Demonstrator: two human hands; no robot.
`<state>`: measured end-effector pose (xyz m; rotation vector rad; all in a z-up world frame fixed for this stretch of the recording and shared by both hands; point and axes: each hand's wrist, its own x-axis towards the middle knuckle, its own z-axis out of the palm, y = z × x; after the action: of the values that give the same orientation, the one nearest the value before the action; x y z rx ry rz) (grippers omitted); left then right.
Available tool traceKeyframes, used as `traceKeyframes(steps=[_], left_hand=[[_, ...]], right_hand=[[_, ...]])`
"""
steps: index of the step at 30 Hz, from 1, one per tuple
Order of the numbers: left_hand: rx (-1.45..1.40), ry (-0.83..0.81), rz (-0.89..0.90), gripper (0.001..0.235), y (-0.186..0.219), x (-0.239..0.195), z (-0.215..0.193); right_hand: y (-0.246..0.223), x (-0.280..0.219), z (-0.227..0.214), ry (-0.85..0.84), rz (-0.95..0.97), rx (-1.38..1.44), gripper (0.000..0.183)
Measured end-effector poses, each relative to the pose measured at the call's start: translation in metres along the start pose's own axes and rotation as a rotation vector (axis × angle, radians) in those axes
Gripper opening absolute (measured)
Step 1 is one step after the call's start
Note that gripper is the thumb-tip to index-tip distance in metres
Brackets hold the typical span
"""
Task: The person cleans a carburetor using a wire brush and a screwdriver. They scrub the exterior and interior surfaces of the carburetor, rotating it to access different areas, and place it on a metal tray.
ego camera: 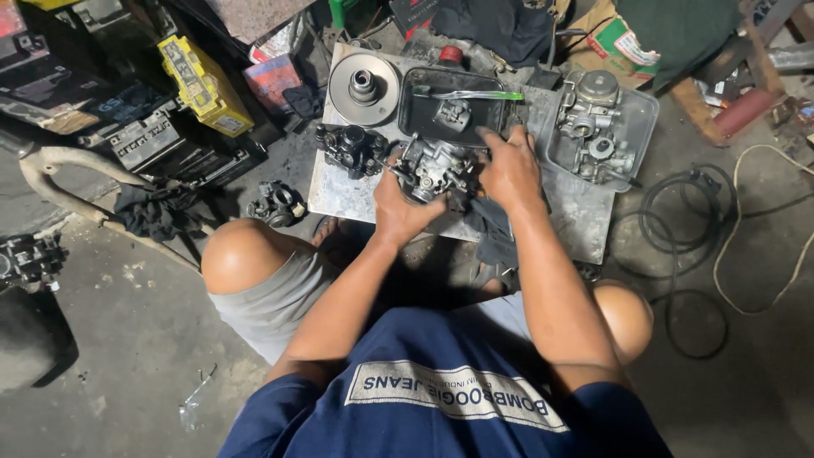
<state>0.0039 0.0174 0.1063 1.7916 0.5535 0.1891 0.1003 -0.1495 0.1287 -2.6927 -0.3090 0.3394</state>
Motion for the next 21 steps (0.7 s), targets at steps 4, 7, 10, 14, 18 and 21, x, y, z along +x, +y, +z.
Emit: traceKeyframes(steps=[4, 7, 10, 14, 18, 21], left_hand=[[-0.047, 0.055, 0.019, 0.088, -0.006, 0.007, 0.004], [-0.059, 0.071, 0.017, 0.092, -0.008, 0.011, 0.006], [-0.150, 0.108, 0.087, 0.090, -0.010, 0.017, 0.011], [-0.173, 0.142, 0.146, 0.092, -0.006, 0.025, 0.019], [-0.154, 0.174, 0.163, 0.093, -0.013, 0.032, 0.025], [-0.176, 0.160, 0.151, 0.090, 0.006, 0.034, 0.020]], right_hand=[[0.026, 0.017, 0.031, -0.071, 0.025, -0.100, 0.051], [0.036, 0.024, 0.044, -0.097, 0.084, -0.116, 0.045], [0.043, 0.026, 0.052, -0.067, 0.060, -0.179, 0.043], [0.039, 0.019, 0.050, -0.039, 0.094, -0.121, 0.033], [0.074, 0.038, 0.089, -0.036, 0.196, -0.057, 0.042], [0.062, 0.033, 0.078, -0.043, 0.190, -0.064, 0.044]])
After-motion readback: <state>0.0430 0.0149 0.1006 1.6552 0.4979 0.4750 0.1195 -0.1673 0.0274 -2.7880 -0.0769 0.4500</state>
